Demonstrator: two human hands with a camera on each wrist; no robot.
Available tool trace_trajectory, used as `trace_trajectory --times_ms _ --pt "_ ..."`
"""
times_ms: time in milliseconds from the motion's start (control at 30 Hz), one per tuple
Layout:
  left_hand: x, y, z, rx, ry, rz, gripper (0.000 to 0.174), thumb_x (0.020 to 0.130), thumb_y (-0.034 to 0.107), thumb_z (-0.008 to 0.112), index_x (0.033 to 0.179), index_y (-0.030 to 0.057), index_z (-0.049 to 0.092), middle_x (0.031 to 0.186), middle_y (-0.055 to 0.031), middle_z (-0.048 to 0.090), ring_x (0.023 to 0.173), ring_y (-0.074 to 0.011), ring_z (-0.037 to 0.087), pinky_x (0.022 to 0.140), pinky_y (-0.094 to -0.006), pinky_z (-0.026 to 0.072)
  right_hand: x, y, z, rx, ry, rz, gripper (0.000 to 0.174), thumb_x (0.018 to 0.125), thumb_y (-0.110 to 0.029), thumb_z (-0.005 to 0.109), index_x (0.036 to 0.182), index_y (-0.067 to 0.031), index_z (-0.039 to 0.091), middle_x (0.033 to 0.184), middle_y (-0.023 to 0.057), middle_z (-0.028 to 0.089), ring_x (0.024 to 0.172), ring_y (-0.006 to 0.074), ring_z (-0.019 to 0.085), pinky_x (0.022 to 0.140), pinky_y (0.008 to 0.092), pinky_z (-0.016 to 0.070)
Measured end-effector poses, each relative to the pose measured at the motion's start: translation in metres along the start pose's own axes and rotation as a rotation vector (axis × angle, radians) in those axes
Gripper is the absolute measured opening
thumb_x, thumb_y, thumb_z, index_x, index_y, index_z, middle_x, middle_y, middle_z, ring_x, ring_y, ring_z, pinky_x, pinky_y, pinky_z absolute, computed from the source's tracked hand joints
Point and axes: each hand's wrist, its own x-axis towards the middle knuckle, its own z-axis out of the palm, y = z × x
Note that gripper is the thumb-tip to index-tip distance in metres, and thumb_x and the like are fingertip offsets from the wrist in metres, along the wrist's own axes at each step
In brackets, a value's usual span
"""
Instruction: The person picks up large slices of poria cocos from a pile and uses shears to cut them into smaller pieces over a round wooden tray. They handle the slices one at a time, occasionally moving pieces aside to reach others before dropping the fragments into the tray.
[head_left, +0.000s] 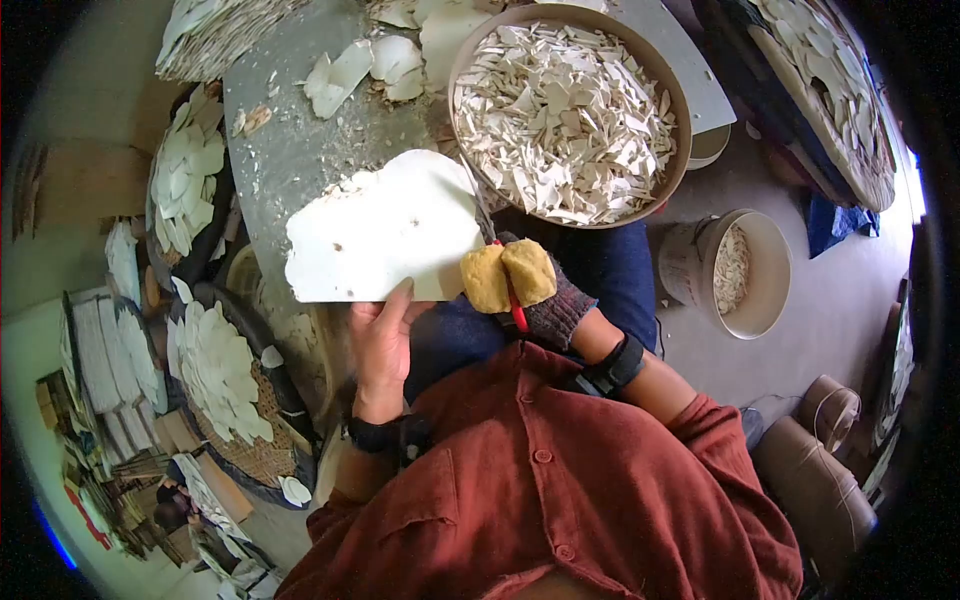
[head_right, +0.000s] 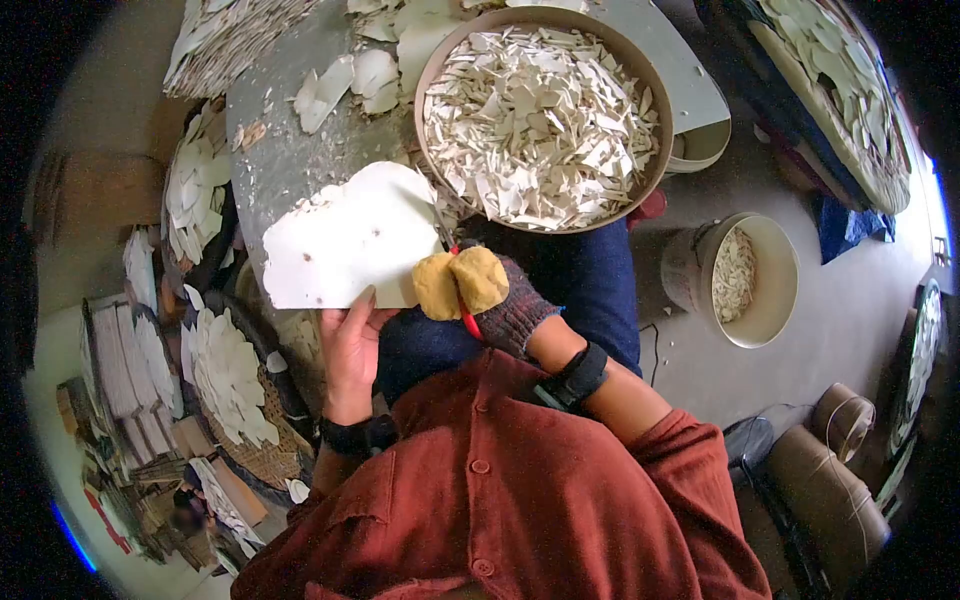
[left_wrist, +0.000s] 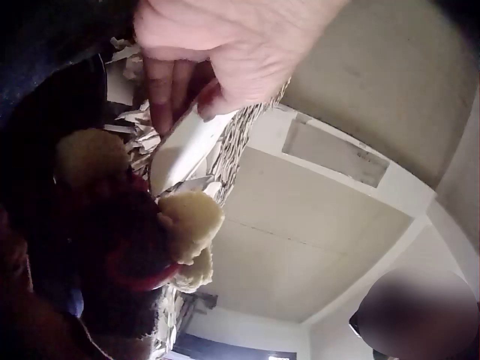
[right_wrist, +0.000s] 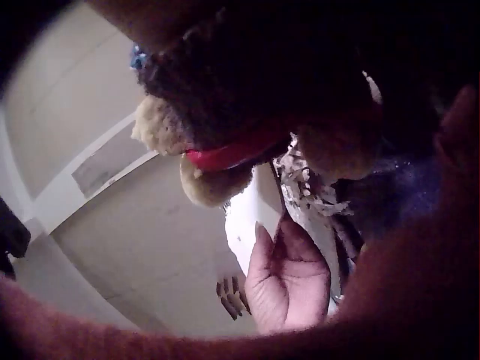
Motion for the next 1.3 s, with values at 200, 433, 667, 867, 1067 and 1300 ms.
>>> trace_trajectory --times_ms 200,433,667,867,1067,1300 --pt "0.000 -0.010 0.023 0.010 0.230 0.295 0.051 0.084 -0.002 0.052 0.129 0.0032 0.028 0.119 -0.0140 0.048 0.100 -0.0208 0.055 0.079 -0.0336 0.0507 0.000 -0.004 0.003 0.271 -0.055 0.132 0.024 0.078 -0.022 0.062 0.097 -0.0075 0.058 0.089 0.0108 0.061 0.084 0.0273 0.059 0.072 0.0347 0.0485" --pt "0.018 -0.014 0.019 0.095 0.223 0.345 0.055 0.080 -0.006 0.054 0.129 0.0004 0.028 0.122 -0.0161 0.045 0.107 -0.0232 0.051 0.086 -0.0354 0.0469 0.003 -0.037 -0.007 0.774 -0.092 0.458 0.029 0.075 -0.027 0.069 0.095 -0.0078 0.061 0.083 0.0071 0.063 0.078 0.0225 0.061 0.069 0.0324 0.0487" --pt "0.017 0.004 0.015 0.090 0.093 0.242 0.067 0.078 -0.007 0.055 0.134 0.0018 0.019 0.131 -0.0134 0.035 0.118 -0.0209 0.039 0.100 -0.0353 0.0316 0.011 -0.032 -0.014 -0.322 -0.127 -0.097 0.032 0.068 -0.020 0.066 0.097 -0.0074 0.060 0.091 0.0115 0.063 0.086 0.0282 0.059 0.073 0.0349 0.0476" --pt "0.019 -0.003 0.000 0.061 0.059 0.220 0.068 0.078 -0.006 0.056 0.135 0.0016 0.018 0.132 -0.0136 0.035 0.120 -0.0213 0.038 0.100 -0.0355 0.0311 0.016 -0.052 -0.018 -0.240 -0.124 -0.057 0.022 0.083 -0.023 0.055 0.096 -0.0073 0.061 0.089 0.0095 0.064 0.082 0.0260 0.061 0.073 0.0330 0.0486" --pt "0.025 0.000 -0.006 0.074 0.041 0.194 0.067 0.078 -0.005 0.056 0.134 0.0016 0.020 0.132 -0.0139 0.035 0.119 -0.0214 0.039 0.099 -0.0354 0.0329 0.010 -0.038 -0.013 -0.112 -0.092 0.037 0.028 0.086 -0.031 0.052 0.093 -0.0058 0.062 0.086 0.0090 0.065 0.080 0.0212 0.062 0.072 0.0305 0.0480" --pt "0.028 0.012 -0.009 0.080 0.001 0.176 0.066 0.079 -0.006 0.053 0.136 0.0013 0.020 0.132 -0.0143 0.037 0.119 -0.0239 0.041 0.098 -0.0357 0.0355 0.009 -0.023 -0.004 0.503 -0.081 0.132 0.029 0.087 -0.030 0.051 0.092 -0.0037 0.061 0.090 0.0088 0.064 0.082 0.0185 0.060 0.073 0.0299 0.0476"
